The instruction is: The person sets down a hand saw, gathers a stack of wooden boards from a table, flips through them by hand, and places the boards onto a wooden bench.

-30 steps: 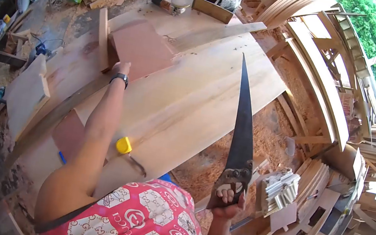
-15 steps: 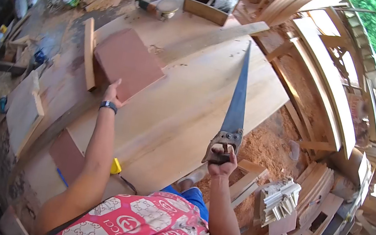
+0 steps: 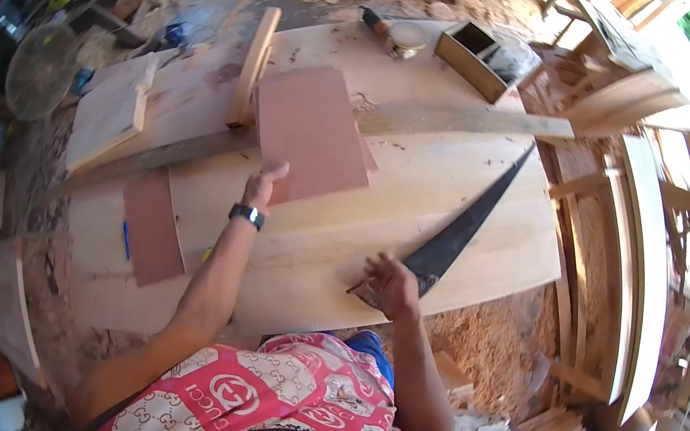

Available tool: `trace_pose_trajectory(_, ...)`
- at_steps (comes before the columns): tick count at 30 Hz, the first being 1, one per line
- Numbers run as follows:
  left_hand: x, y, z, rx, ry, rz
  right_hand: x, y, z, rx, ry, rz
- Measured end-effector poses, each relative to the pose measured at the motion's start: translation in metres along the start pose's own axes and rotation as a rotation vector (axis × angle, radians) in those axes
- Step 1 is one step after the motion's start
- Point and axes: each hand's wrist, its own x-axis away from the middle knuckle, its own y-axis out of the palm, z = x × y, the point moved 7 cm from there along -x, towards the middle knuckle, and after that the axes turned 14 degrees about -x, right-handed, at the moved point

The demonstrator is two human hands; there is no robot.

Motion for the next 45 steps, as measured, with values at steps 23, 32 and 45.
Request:
trace_pose_trajectory(23,0.199,-0.001,-0.17,0.383,-0.252,-0.505,0.035,0.157,-0.049,0.934,-0.35,-0.16)
trace_pose_trajectory(32,0.168,-0.017,-0.128,-0.287,0.103,-0.497,0.054,0.2,-0.004,1.355,-0.583,0.086)
trace_pose_trajectory(45,0.16,-0.014,-0.013,-0.034,0.114,-0.467,0.038,0.212,0.043,0.961,-0.624,-0.288)
